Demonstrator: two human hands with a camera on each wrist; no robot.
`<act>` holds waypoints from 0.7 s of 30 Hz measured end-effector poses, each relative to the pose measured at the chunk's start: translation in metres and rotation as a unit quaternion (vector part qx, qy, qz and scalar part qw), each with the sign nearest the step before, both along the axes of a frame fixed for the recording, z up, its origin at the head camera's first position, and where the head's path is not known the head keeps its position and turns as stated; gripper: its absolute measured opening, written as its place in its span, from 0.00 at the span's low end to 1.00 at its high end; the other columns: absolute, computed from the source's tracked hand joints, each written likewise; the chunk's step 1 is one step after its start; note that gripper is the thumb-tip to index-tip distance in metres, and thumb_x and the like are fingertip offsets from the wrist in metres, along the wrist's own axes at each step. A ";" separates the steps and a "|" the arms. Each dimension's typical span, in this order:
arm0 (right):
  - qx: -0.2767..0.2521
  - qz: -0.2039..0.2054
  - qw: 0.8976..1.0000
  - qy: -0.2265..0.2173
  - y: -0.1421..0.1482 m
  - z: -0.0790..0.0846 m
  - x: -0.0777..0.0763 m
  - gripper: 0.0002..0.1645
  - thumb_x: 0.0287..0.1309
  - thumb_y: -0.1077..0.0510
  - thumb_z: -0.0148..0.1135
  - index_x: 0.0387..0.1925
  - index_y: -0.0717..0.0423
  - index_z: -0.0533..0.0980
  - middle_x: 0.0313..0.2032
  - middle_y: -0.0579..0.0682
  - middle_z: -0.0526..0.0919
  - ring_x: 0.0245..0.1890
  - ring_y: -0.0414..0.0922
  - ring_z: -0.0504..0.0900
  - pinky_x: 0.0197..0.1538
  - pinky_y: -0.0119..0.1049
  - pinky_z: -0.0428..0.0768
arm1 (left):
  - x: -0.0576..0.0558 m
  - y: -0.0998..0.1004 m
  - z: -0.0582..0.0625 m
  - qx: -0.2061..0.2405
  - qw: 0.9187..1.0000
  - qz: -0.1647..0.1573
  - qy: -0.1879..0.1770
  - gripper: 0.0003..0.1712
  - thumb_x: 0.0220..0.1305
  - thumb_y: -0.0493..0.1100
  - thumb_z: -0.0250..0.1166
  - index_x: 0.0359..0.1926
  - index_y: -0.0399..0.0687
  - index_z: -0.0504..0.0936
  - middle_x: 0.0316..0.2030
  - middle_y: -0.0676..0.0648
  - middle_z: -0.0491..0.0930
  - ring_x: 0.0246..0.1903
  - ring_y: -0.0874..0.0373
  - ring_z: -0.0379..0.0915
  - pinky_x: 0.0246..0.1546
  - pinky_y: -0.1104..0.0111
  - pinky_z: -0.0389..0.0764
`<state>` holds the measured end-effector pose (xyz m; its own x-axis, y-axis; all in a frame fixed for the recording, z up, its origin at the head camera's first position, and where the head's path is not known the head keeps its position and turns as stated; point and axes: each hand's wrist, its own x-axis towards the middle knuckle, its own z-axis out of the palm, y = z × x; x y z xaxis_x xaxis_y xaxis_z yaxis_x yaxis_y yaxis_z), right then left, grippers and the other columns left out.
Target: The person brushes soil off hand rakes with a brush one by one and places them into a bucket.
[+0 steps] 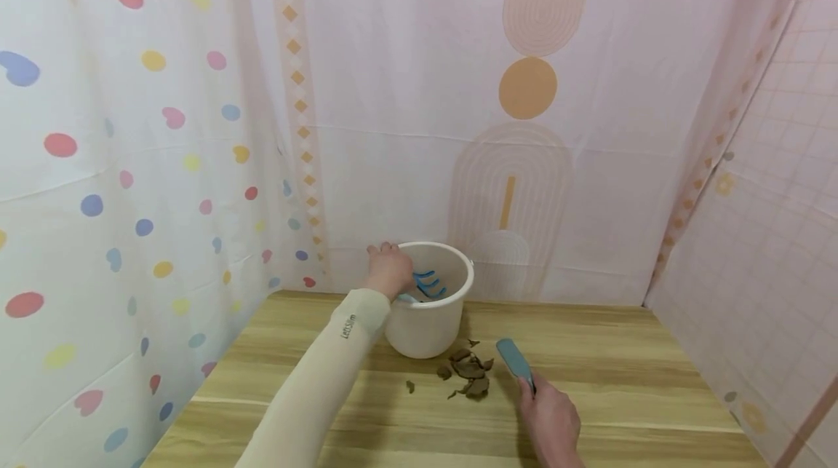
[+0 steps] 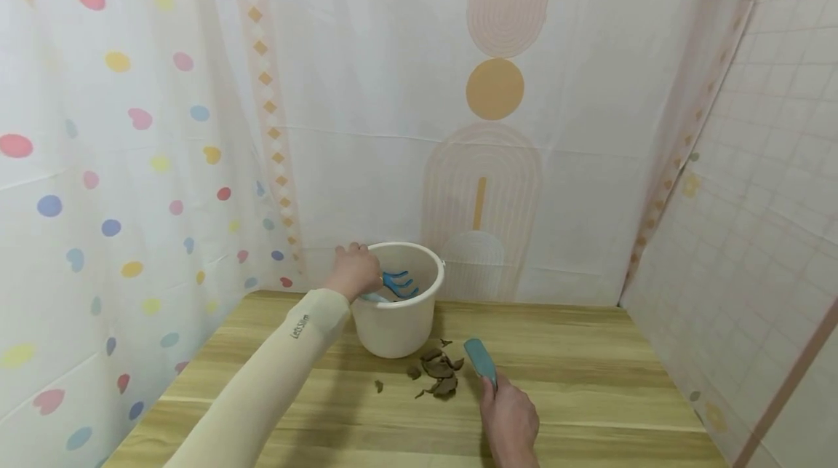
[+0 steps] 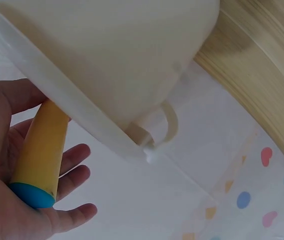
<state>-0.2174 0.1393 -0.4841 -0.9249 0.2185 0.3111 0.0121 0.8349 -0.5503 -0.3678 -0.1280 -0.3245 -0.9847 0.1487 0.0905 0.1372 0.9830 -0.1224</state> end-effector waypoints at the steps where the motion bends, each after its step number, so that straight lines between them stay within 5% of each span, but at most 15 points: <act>1: 0.001 -0.001 1.000 -0.002 0.000 0.000 0.000 0.13 0.67 0.51 0.60 0.36 0.57 0.81 0.17 0.46 0.71 0.16 0.44 0.67 0.18 0.38 0.63 | 0.000 0.001 -0.001 0.000 1.000 0.000 -0.001 0.14 0.55 0.46 0.65 0.39 0.40 0.84 0.51 0.35 0.76 0.57 0.39 0.65 0.61 0.36 0.55; 6: 0.002 0.004 1.000 -0.006 0.000 -0.002 0.000 0.13 0.67 0.52 0.59 0.35 0.58 0.80 0.17 0.46 0.72 0.16 0.43 0.67 0.18 0.37 0.63 | 0.000 0.009 -0.006 -0.004 1.000 0.000 -0.001 0.20 0.55 0.48 0.67 0.45 0.39 0.84 0.54 0.34 0.75 0.59 0.38 0.64 0.62 0.36 0.55; 13: 0.008 0.001 1.000 0.001 0.000 -0.002 0.001 0.17 0.67 0.52 0.60 0.46 0.62 0.81 0.22 0.51 0.79 0.17 0.45 0.71 0.18 0.39 0.65 | 0.007 0.020 -0.007 -0.028 0.999 0.007 -0.023 0.27 0.62 0.49 0.63 0.55 0.34 0.80 0.59 0.32 0.74 0.63 0.36 0.64 0.63 0.37 0.56; 21: 0.011 0.006 1.000 0.002 0.001 -0.002 0.003 0.16 0.67 0.52 0.60 0.45 0.61 0.81 0.26 0.54 0.83 0.20 0.47 0.75 0.20 0.45 0.70 | 0.009 0.023 -0.013 -0.039 0.999 0.006 -0.021 0.24 0.64 0.48 0.61 0.54 0.35 0.81 0.59 0.33 0.75 0.63 0.36 0.64 0.63 0.35 0.54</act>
<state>-0.2145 0.1404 -0.4860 -0.9262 0.2012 0.3188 0.0006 0.8465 -0.5324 -0.3588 -0.1053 -0.3371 -0.9892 0.1412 0.0382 0.1314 0.9725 -0.1925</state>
